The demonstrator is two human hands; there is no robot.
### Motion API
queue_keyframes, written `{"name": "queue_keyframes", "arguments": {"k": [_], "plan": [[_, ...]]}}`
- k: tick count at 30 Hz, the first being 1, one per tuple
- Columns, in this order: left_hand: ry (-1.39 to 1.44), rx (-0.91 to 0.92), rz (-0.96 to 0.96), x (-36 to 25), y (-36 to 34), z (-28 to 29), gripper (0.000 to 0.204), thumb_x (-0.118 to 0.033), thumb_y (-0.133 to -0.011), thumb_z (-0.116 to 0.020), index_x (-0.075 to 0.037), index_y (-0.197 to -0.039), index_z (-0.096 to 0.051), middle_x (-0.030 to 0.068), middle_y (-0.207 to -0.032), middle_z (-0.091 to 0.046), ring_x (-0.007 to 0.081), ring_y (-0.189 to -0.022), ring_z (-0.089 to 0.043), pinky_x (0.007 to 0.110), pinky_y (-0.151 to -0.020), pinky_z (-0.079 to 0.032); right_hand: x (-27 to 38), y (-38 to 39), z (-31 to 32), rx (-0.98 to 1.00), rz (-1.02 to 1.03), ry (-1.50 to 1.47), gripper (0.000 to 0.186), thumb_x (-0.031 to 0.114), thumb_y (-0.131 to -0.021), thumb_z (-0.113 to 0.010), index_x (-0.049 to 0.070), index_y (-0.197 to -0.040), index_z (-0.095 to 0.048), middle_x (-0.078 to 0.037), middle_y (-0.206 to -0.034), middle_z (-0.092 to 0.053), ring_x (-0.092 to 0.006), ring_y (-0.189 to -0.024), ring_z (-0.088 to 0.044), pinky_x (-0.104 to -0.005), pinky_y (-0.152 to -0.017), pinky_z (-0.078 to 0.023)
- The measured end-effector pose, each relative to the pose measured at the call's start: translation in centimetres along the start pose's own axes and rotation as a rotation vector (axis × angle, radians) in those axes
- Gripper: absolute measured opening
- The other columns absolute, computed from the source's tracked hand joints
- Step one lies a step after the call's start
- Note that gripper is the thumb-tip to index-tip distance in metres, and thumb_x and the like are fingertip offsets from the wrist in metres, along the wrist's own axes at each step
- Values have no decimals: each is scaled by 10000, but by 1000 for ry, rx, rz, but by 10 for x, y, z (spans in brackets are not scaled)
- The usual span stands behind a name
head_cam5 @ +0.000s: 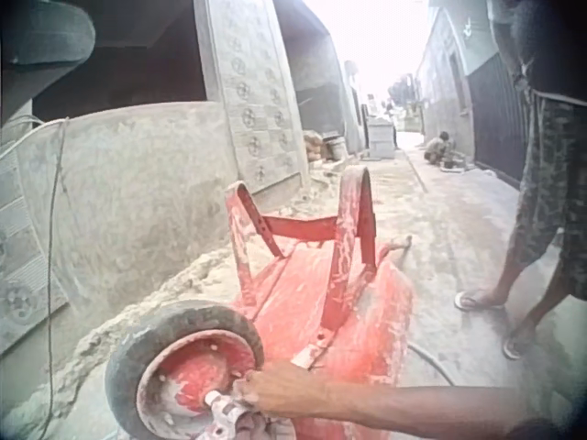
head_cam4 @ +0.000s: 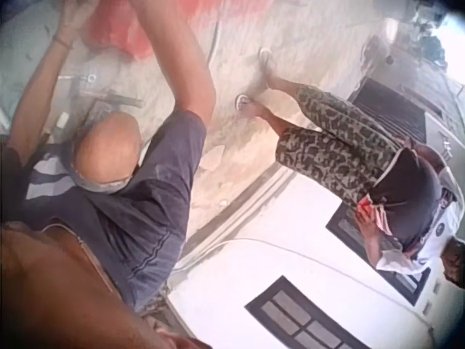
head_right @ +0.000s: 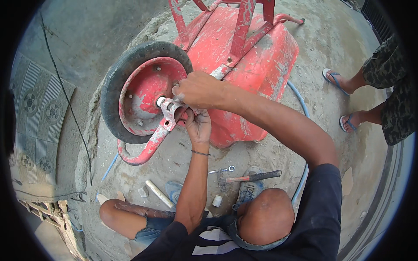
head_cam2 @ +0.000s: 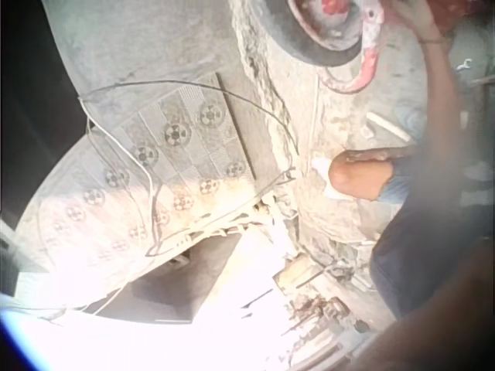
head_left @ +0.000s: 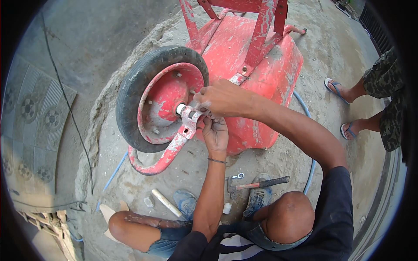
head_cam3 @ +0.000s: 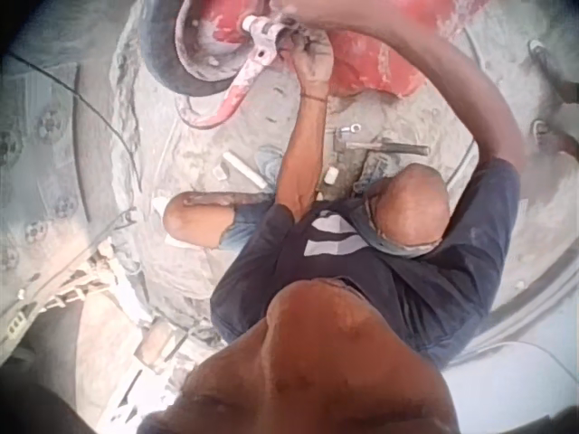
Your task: The person repairs a wheelbarrow wheel assembly by hand using a hammer, screwdriver, and wrench. They tap the wheel and axle with a hammer, use a screwdriver to pry components, and use a wrench to tighten nuts on the axle assembly.
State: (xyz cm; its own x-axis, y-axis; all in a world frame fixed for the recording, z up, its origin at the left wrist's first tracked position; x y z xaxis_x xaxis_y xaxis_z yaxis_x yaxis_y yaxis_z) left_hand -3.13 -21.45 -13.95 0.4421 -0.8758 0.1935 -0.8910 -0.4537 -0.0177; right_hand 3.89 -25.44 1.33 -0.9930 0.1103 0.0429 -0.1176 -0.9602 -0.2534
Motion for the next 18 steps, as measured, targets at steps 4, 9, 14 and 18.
{"name": "queue_keyframes", "arguments": {"k": [4,9,14,18], "plan": [[83,-9,51,2,0,-5,245,-124,-850,-601,-21,-1065,-547,51,-875,-543,170,-742,-453,286,-682,-411,-2,7,8,-203,107,-168,304,96,-668,-621,124,-966,-568,-103,-786,-580,-321,-666,-610,-423,-529,-458],[-475,-196,163,-8,64,-13,343,-155,-872,-598,2,-1167,-525,58,-938,-578,149,-761,-519,278,-694,-452,6,37,19,-367,-98,-246,265,164,-756,-646,108,-1006,-578,-95,-810,-621,-281,-617,-600,-397,-533,-469],[-1354,-958,-75,-130,157,65,187,-62,-820,-629,3,-996,-628,44,-782,-633,125,-609,-579,218,-501,-463,20,137,-29,-247,-582,-980,175,187,-832,-667,37,-915,-633,-20,-661,-570,-66,-522,-509,-246,-479,-408],[-1939,-1250,-503,-257,194,118,130,-90,-774,-677,9,-855,-655,65,-728,-645,132,-598,-598,234,-491,-461,73,163,-104,-129,-701,-1231,161,166,-834,-670,25,-903,-634,-21,-671,-571,-51,-514,-515,-230,-464,-409]]}}
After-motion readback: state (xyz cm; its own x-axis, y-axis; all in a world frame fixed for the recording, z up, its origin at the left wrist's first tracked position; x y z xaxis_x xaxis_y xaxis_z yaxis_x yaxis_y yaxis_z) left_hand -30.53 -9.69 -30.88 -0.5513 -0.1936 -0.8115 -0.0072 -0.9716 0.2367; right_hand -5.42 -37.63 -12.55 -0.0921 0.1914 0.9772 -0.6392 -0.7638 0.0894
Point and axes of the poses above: each hand's wrist, its own y-axis away from the middle knuckle, its own z-axis out of the back of the hand, x = y × z, the point moved 3 cm from there along -y, towards the middle knuckle
